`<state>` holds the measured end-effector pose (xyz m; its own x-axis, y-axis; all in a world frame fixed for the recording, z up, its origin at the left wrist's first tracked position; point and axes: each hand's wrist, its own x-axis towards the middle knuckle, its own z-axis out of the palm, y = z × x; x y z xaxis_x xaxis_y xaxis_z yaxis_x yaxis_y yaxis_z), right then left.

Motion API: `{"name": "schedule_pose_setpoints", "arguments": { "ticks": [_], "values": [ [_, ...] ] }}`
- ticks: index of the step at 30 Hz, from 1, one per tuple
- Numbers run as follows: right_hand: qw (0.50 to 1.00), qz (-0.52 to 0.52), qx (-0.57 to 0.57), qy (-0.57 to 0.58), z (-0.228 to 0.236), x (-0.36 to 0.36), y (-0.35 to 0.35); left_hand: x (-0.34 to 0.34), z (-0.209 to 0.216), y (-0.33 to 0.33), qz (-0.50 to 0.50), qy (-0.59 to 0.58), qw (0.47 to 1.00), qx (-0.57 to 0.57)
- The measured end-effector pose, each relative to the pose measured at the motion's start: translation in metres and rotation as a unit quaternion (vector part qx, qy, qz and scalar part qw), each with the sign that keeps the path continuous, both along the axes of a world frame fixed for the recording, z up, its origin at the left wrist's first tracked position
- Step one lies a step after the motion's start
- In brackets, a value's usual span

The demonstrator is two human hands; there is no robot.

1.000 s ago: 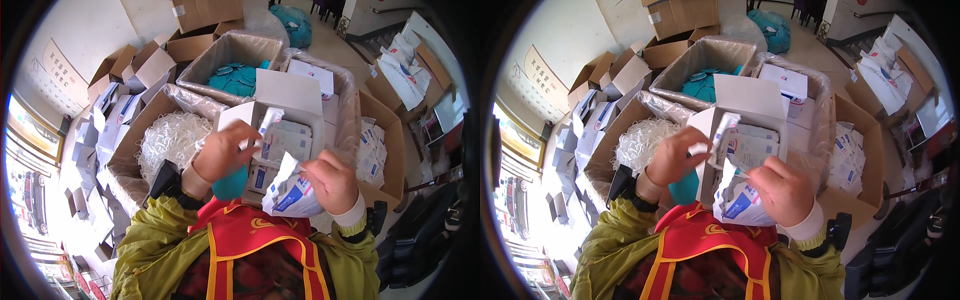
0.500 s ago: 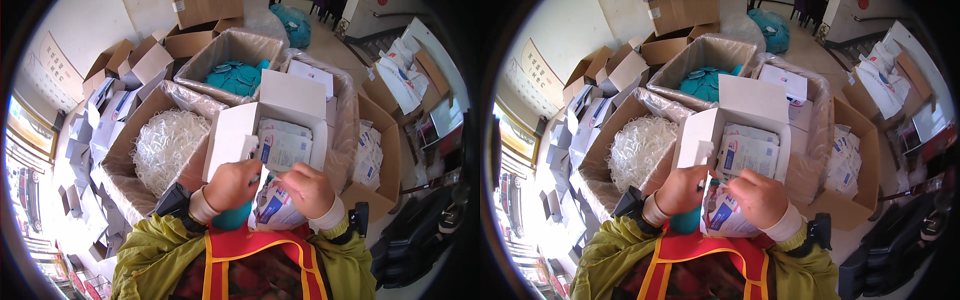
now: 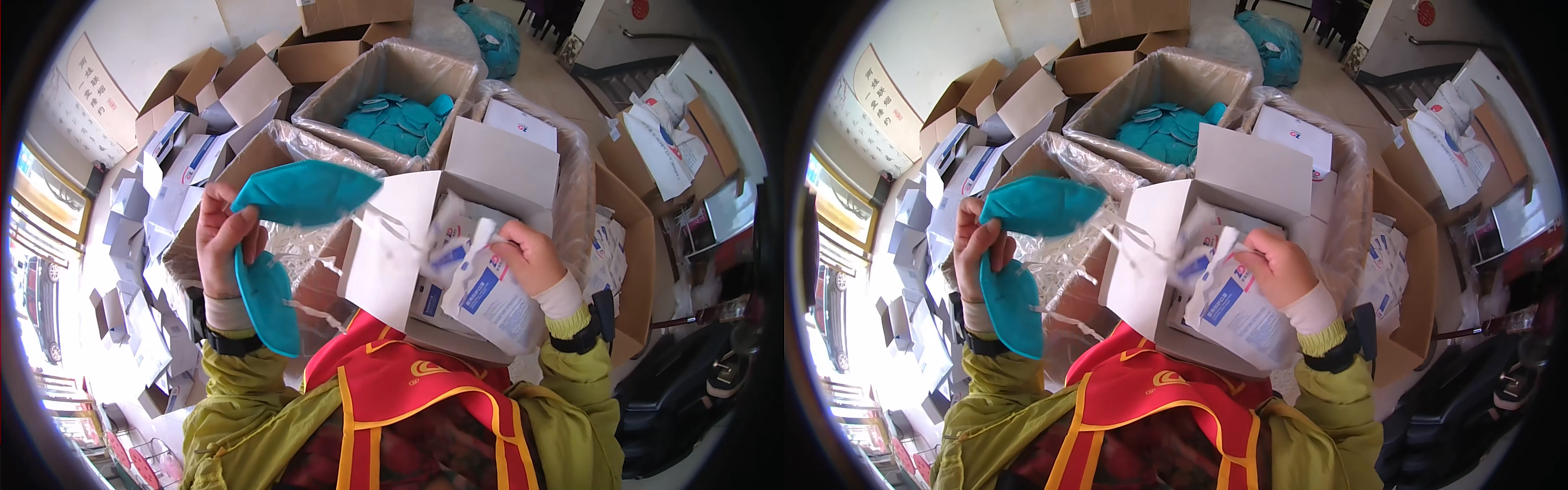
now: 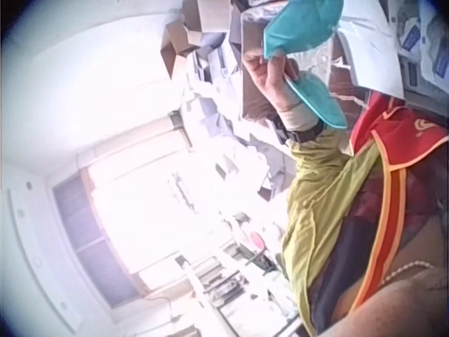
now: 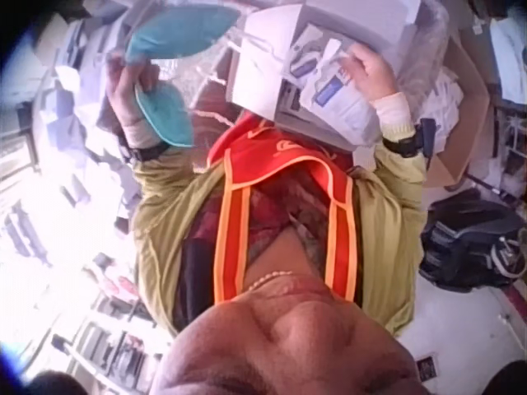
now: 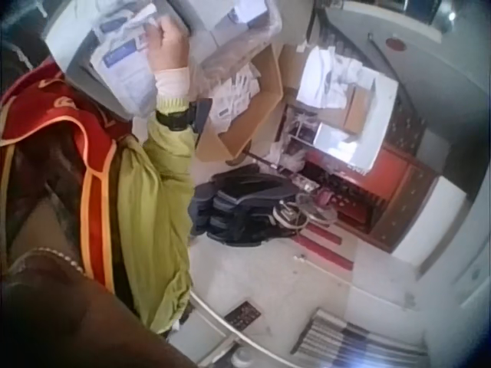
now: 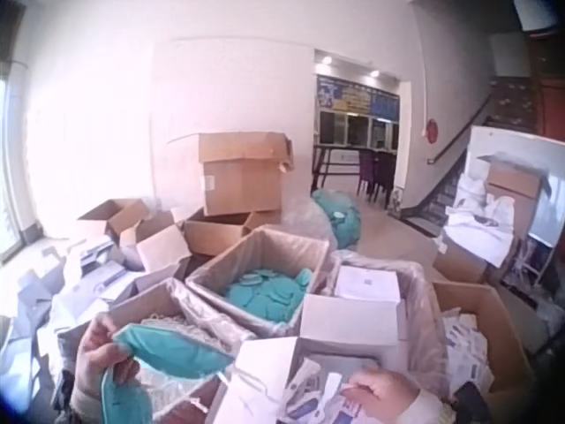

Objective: Packing medical face masks into boxes and organizing mail envelopes in a workshop.

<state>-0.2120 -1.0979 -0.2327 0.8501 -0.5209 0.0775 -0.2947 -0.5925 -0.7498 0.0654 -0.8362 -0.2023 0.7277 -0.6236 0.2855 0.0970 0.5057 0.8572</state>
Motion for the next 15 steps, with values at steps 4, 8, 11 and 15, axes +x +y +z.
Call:
{"name": "schedule_pose_setpoints", "arguments": {
  "ticks": [4,8,11,15],
  "values": [
    [0.974,0.099,-0.121,0.165,-0.054,0.026,-0.025,0.001,-0.010,-0.013,-0.001,-0.049,0.993,0.104],
    [0.917,0.034,-0.271,0.292,-0.079,0.060,-0.036,-0.018,-0.033,-0.046,-0.045,0.026,0.996,0.071],
    [0.912,0.006,-0.222,0.344,-0.087,0.069,-0.050,-0.034,-0.036,-0.061,-0.022,0.039,0.991,0.123],
    [0.946,-0.003,-0.221,0.238,-0.085,0.053,-0.042,-0.042,-0.043,-0.071,-0.054,-0.023,0.983,0.176]
  ]
}}
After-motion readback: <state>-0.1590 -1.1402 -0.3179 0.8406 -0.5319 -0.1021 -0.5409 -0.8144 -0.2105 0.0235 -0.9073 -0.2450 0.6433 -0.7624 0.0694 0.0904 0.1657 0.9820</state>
